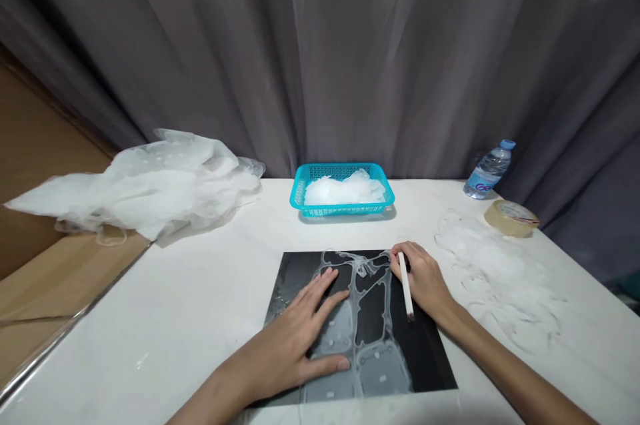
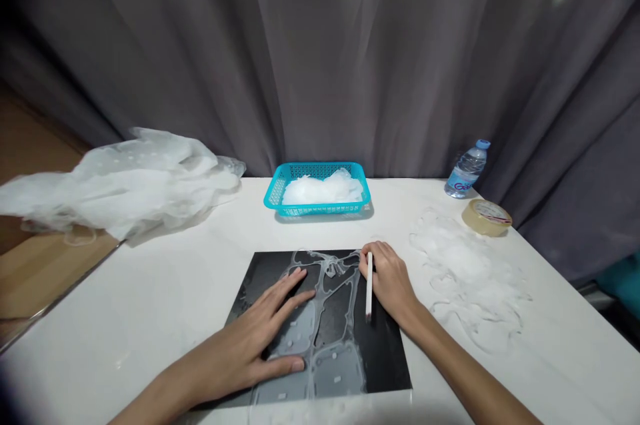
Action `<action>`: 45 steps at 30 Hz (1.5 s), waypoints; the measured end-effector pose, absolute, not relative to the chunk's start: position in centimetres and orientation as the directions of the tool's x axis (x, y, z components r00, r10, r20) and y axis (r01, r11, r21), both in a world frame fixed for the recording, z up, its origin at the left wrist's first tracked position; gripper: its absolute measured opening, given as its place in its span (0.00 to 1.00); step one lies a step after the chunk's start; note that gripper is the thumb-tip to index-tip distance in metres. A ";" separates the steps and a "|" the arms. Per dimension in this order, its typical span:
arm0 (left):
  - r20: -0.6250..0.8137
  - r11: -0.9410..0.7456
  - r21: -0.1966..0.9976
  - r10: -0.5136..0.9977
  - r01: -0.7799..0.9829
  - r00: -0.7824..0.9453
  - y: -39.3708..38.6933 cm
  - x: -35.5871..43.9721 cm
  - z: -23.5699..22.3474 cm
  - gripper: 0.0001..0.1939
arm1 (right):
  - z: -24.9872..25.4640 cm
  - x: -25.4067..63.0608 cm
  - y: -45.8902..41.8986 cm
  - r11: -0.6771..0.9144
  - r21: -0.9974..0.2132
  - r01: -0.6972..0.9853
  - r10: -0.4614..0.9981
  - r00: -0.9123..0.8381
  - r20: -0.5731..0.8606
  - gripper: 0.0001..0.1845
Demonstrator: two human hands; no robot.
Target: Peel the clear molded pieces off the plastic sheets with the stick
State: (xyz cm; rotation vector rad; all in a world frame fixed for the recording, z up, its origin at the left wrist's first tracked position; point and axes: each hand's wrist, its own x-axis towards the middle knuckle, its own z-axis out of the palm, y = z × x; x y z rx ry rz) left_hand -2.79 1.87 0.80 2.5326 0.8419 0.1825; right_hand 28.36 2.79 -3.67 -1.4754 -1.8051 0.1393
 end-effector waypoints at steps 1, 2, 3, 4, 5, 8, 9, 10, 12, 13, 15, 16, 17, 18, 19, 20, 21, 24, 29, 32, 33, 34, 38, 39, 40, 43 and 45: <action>-0.005 -0.708 0.470 0.595 0.527 0.804 2.0 -2.9 0.6 0.43 | -3.8 28.4 2.8 0.317 -0.537 0.781 0.871 -0.016 0.491 0.07; 0.006 -0.709 0.471 0.598 0.525 0.802 2.0 -2.9 0.4 0.43 | -3.9 28.4 2.9 0.317 -0.542 0.779 0.873 -0.016 0.488 0.07; 0.012 -0.706 0.469 0.605 0.530 0.796 2.1 -2.8 0.2 0.42 | -3.9 28.4 2.9 0.317 -0.546 0.775 0.875 -0.016 0.484 0.06; 0.015 -0.702 0.468 0.614 0.537 0.789 2.2 -2.8 0.1 0.42 | -4.0 28.5 2.9 0.317 -0.552 0.771 0.877 -0.016 0.481 0.06; 0.013 -0.696 0.469 0.622 0.544 0.783 2.3 -2.7 0.0 0.41 | -4.1 28.5 2.8 0.316 -0.558 0.767 0.879 -0.015 0.477 0.06; 0.010 -0.679 0.476 0.639 0.559 0.769 2.4 -2.7 -0.1 0.40 | -4.2 28.7 2.9 0.306 -0.579 0.755 0.886 -0.004 0.464 0.05; 0.012 -0.676 0.478 0.643 0.560 0.766 2.5 -2.7 -0.1 0.40 | -4.2 28.8 2.9 0.300 -0.587 0.752 0.888 0.004 0.460 0.05; 0.019 -0.675 0.479 0.648 0.562 0.762 2.6 -2.8 0.0 0.40 | -4.2 28.8 2.9 0.293 -0.596 0.748 0.890 0.014 0.455 0.04; 0.044 -0.678 0.480 0.653 0.557 0.756 2.8 -3.0 0.1 0.37 | -4.2 28.9 3.1 0.277 -0.613 0.740 0.893 0.036 0.448 0.05; 0.059 -0.683 0.482 0.650 0.549 0.758 2.9 -3.1 0.3 0.35 | -4.1 29.0 3.2 0.269 -0.621 0.736 0.895 0.048 0.444 0.06; 0.089 -0.701 0.490 0.631 0.518 0.770 3.0 -3.3 0.5 0.28 | -4.1 29.1 3.3 0.254 -0.636 0.729 0.896 0.071 0.439 0.08; 0.100 -0.711 0.498 0.616 0.497 0.781 3.0 -3.3 0.7 0.24 | -4.1 29.2 3.4 0.248 -0.643 0.725 0.896 0.081 0.437 0.09; 0.108 -0.720 0.506 0.599 0.475 0.793 3.0 -3.3 0.9 0.21 | -4.1 29.3 3.5 0.244 -0.649 0.721 0.895 0.090 0.436 0.11; 0.116 -0.726 0.515 0.585 0.455 0.803 2.9 -3.3 1.0 0.18 | -4.1 29.4 3.5 0.240 -0.655 0.717 0.894 0.099 0.437 0.12; 0.123 -0.731 0.523 0.573 0.438 0.810 2.9 -3.3 1.1 0.16 | -4.1 29.5 3.6 0.237 -0.660 0.713 0.892 0.109 0.439 0.13; 0.128 -0.733 0.530 0.566 0.426 0.814 2.8 -3.3 1.2 0.15 | -4.0 29.7 3.6 0.235 -0.664 0.709 0.888 0.121 0.444 0.14; 0.130 -0.732 0.533 0.566 0.423 0.814 2.7 -3.3 1.3 0.16 | -4.0 29.7 3.6 0.235 -0.668 0.707 0.883 0.132 0.450 0.15; 0.121 -0.722 0.535 0.579 0.439 0.806 2.4 -3.2 1.3 0.19 | -3.7 29.8 3.5 0.241 -0.668 0.704 0.867 0.153 0.474 0.17; 0.075 -0.718 0.519 0.578 0.463 0.813 2.3 -3.2 1.1 0.27 | -3.7 29.2 3.3 0.272 -0.637 0.721 0.859 0.116 0.498 0.19; 0.043 -0.703 0.525 0.585 0.480 0.810 2.4 -3.1 1.2 0.32 | -3.8 29.3 3.2 0.259 -0.626 0.736 0.864 0.113 0.490 0.20; 0.043 -0.702 0.530 0.582 0.475 0.812 2.4 -3.1 1.3 0.33 | -3.8 29.4 3.1 0.247 -0.633 0.734 0.866 0.127 0.484 0.20; 0.048 -0.702 0.535 0.580 0.469 0.813 2.4 -3.1 1.4 0.34 | -3.7 29.6 3.0 0.233 -0.649 0.725 0.867 0.147 0.476 0.21; 0.081 -0.706 0.534 0.590 0.465 0.803 2.0 -2.7 1.6 0.35 | -2.8 29.8 1.7 0.192 -0.781 0.595 0.891 0.227 0.392 0.21; 0.086 -0.704 0.528 0.601 0.475 0.795 1.8 -2.6 1.7 0.33 | -2.5 29.6 1.1 0.188 -0.825 0.532 0.912 0.217 0.347 0.22; 0.088 -0.700 0.522 0.612 0.487 0.786 1.6 -2.4 1.7 0.31 | -2.1 29.2 0.4 0.180 -0.866 0.467 0.939 0.182 0.293 0.22; 0.084 -0.680 0.531 0.637 0.506 0.767 1.2 -2.1 1.5 0.24 | -0.8 27.4 -1.8 0.132 -0.922 0.365 0.991 -0.081 0.110 0.17; 0.078 -0.664 0.559 0.639 0.497 0.765 1.2 -2.2 1.2 0.24 | 0.0 26.0 -2.9 0.166 -0.905 0.393 0.952 -0.302 0.043 0.13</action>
